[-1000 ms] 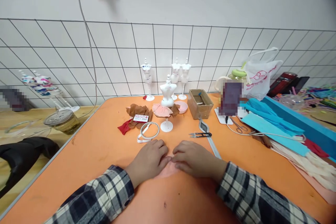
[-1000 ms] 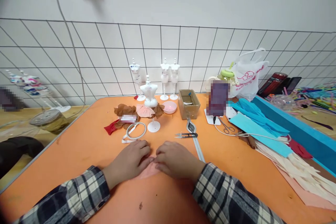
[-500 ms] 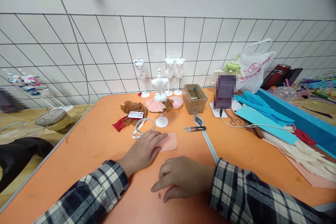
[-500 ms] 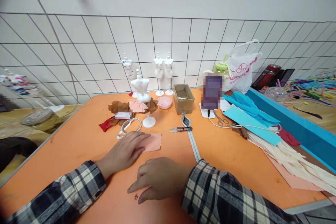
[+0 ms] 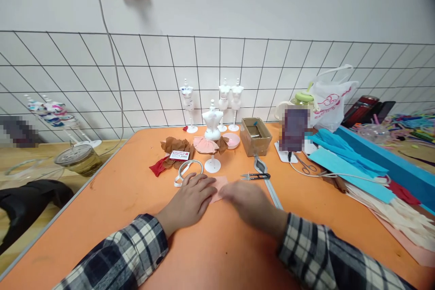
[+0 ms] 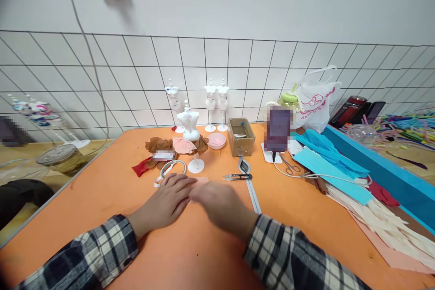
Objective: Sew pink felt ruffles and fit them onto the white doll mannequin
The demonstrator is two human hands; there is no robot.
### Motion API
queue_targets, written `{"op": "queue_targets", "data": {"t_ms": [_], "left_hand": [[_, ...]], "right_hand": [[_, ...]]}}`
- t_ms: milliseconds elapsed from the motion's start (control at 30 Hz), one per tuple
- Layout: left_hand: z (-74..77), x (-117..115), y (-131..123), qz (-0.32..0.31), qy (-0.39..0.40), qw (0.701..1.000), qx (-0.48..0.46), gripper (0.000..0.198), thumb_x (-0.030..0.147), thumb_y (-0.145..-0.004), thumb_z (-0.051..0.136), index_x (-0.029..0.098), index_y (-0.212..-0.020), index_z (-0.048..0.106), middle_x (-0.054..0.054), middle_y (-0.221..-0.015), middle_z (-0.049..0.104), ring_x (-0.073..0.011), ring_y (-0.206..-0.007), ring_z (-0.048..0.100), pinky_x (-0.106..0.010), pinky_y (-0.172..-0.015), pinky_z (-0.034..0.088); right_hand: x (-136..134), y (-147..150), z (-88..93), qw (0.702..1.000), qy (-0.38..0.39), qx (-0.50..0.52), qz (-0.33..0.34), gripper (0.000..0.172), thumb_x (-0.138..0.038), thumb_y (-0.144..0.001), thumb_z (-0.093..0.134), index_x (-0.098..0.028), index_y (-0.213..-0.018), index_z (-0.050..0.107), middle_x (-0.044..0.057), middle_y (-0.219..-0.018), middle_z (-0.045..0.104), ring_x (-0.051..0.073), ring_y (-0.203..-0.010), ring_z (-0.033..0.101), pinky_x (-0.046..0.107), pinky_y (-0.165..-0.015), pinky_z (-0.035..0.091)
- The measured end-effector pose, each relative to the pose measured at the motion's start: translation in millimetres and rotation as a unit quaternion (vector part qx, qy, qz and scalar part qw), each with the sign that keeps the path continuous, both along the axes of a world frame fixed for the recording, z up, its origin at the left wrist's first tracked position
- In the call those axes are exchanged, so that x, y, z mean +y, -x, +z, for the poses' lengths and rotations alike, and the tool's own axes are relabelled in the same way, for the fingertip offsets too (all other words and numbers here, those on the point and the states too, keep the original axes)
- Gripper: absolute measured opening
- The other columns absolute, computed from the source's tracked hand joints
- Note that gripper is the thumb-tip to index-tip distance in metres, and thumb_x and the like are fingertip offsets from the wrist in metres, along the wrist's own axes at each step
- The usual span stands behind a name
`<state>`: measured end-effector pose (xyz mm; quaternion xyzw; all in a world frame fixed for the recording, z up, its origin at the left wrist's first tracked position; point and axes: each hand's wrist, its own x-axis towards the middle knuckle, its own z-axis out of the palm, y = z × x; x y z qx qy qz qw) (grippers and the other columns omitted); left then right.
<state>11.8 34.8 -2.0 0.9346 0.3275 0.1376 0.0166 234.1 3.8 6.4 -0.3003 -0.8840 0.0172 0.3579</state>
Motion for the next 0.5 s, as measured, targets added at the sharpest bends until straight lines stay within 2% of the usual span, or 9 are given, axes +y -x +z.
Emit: {"op": "queue_targets", "data": {"t_ms": [67, 133, 233, 300, 400, 500], "left_hand": [[0.4, 0.7, -3.2, 0.007, 0.015, 1.0, -0.007, 0.027, 0.019, -0.092, 0.041, 0.026, -0.111, 0.06, -0.005, -0.121, 0.063, -0.0266, -0.117, 0.048, -0.052, -0.101, 0.028], [-0.1, 1.9, -5.1, 0.006, 0.026, 1.0, -0.015, 0.027, 0.019, -0.092, 0.041, 0.026, -0.111, 0.06, -0.005, -0.121, 0.062, -0.0261, -0.119, 0.047, -0.052, -0.102, 0.027], [-1.6, 4.4, -4.3, -0.005, 0.031, 0.999, -0.024, 0.026, 0.021, -0.091, 0.042, 0.024, -0.11, 0.06, -0.006, -0.129, 0.057, -0.0273, -0.124, 0.043, -0.049, -0.103, 0.029], [-2.3, 5.9, -2.2, -0.009, 0.034, 0.999, -0.03, 0.025, 0.023, -0.091, 0.043, 0.024, -0.11, 0.06, -0.007, -0.134, 0.053, -0.0281, -0.125, 0.042, -0.049, -0.104, 0.029], [-2.7, 7.0, 0.1, -0.008, 0.037, 0.999, -0.037, 0.025, 0.024, -0.091, 0.045, 0.025, -0.11, 0.061, -0.006, -0.135, 0.052, -0.0287, -0.126, 0.04, -0.049, -0.105, 0.03], [-2.8, 7.4, 0.6, -0.01, 0.042, 0.998, -0.037, 0.026, 0.023, -0.09, 0.045, 0.026, -0.111, 0.06, -0.006, -0.133, 0.054, -0.0285, -0.126, 0.04, -0.048, -0.105, 0.031]], "right_hand": [[27.8, -20.7, 15.8, 0.989, -0.054, 0.089, -0.106, 0.03, -0.012, -0.094, 0.036, -0.021, -0.101, 0.063, 0.006, -0.094, 0.071, 0.017, -0.089, 0.063, 0.029, -0.078, 0.047], [56.9, -42.5, 31.5, 0.963, -0.123, 0.137, -0.196, 0.028, -0.015, -0.094, 0.039, -0.022, -0.1, 0.066, 0.005, -0.095, 0.071, 0.019, -0.09, 0.062, 0.032, -0.081, 0.046], [92.7, -68.1, 46.5, 0.925, -0.156, 0.123, -0.324, 0.023, -0.023, -0.094, 0.047, -0.02, -0.097, 0.069, 0.006, -0.096, 0.071, 0.021, -0.093, 0.058, 0.035, -0.087, 0.039], [107.4, -76.7, 47.8, 0.904, -0.136, 0.086, -0.396, 0.023, -0.03, -0.093, 0.051, -0.02, -0.103, 0.07, 0.007, -0.098, 0.07, 0.024, -0.094, 0.054, 0.037, -0.084, 0.036], [117.2, -80.0, 41.0, 0.881, -0.092, 0.025, -0.463, 0.036, -0.031, -0.09, 0.055, -0.02, -0.124, 0.061, 0.011, -0.103, 0.068, 0.026, -0.096, 0.05, 0.036, -0.078, 0.031], [117.8, -80.3, 34.5, 0.873, -0.068, -0.001, -0.483, 0.034, -0.027, -0.093, 0.049, -0.021, -0.125, 0.061, 0.009, -0.084, 0.066, 0.024, -0.086, 0.051, 0.036, -0.076, 0.028]]}}
